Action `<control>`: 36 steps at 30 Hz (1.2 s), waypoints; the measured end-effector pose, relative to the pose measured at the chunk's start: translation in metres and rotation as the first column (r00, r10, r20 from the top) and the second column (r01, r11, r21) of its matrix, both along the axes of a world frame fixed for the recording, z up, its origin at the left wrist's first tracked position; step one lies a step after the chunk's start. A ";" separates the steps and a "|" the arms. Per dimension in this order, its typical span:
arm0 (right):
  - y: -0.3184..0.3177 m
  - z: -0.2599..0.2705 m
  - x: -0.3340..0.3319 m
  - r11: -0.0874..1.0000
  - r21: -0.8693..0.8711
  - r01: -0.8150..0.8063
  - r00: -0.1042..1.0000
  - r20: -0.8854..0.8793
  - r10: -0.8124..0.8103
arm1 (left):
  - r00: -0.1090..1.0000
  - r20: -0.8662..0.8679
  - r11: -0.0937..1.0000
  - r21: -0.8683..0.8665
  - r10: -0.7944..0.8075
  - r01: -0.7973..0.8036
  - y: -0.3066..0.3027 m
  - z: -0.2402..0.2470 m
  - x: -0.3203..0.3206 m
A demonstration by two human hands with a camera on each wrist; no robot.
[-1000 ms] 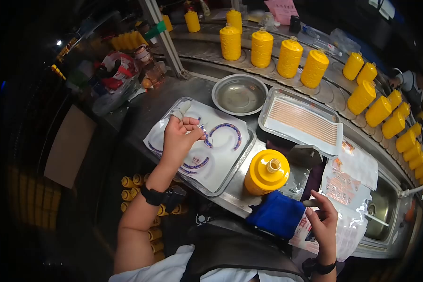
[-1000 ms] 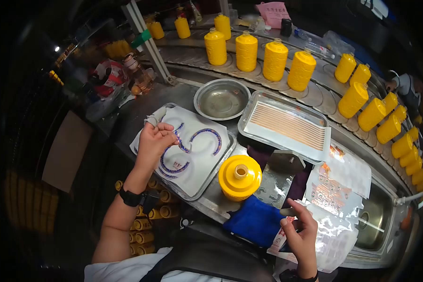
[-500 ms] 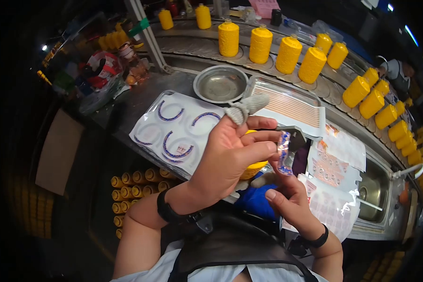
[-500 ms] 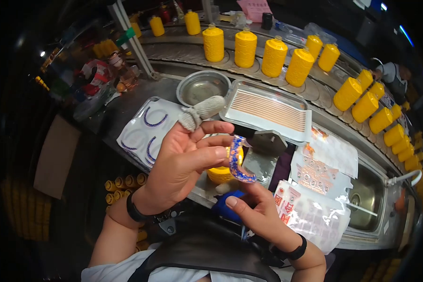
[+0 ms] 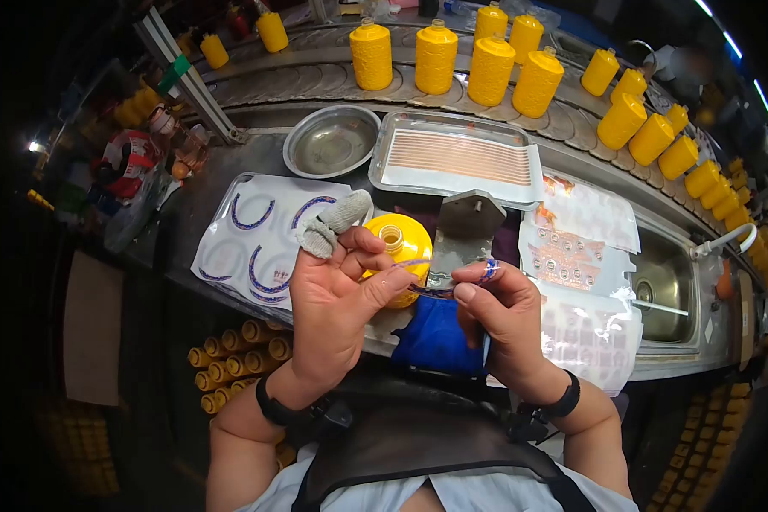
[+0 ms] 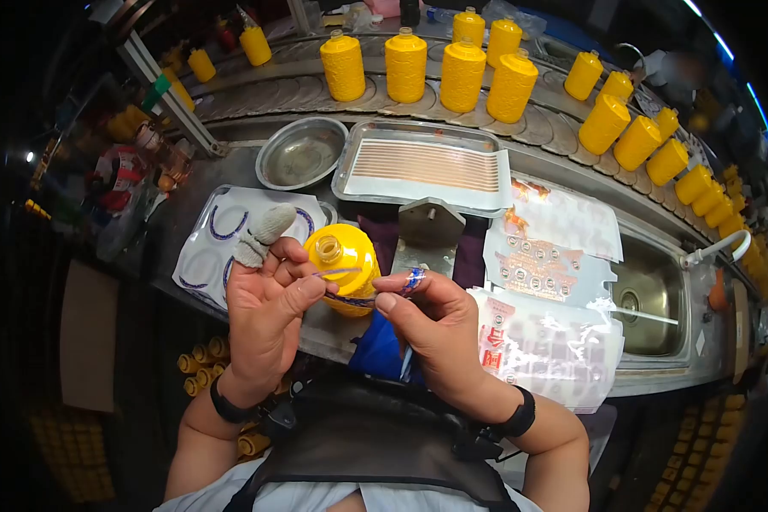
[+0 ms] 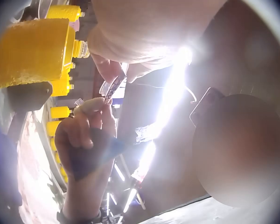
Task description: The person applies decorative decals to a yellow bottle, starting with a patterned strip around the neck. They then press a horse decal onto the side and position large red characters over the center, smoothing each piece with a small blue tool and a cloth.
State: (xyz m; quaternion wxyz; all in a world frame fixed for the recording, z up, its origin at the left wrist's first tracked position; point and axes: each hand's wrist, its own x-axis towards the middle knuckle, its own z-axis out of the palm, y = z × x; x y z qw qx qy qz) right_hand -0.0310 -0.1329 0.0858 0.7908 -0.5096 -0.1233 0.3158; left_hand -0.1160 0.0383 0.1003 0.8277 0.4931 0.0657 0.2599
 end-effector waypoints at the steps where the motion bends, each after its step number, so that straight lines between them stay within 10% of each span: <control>1: 0.001 -0.001 -0.001 1.000 0.007 0.008 0.999 0.044 -0.008 | 1.000 0.016 0.999 0.028 0.025 -0.026 0.000 -0.002 -0.001; 13: 0.016 -0.032 -0.004 0.964 -0.218 0.154 0.844 0.536 -0.014 | 0.967 0.047 0.937 0.239 0.250 -0.254 0.009 -0.050 -0.012; 20: 0.034 -0.027 0.009 0.966 -0.183 0.183 0.880 0.469 -0.078 | 0.958 0.010 0.872 0.411 0.286 -0.265 0.016 -0.065 0.002; 36: 0.069 -0.051 0.009 0.942 -0.205 0.266 0.817 0.567 -0.108 | 0.986 0.027 0.972 0.165 0.165 -0.167 0.056 -0.069 0.006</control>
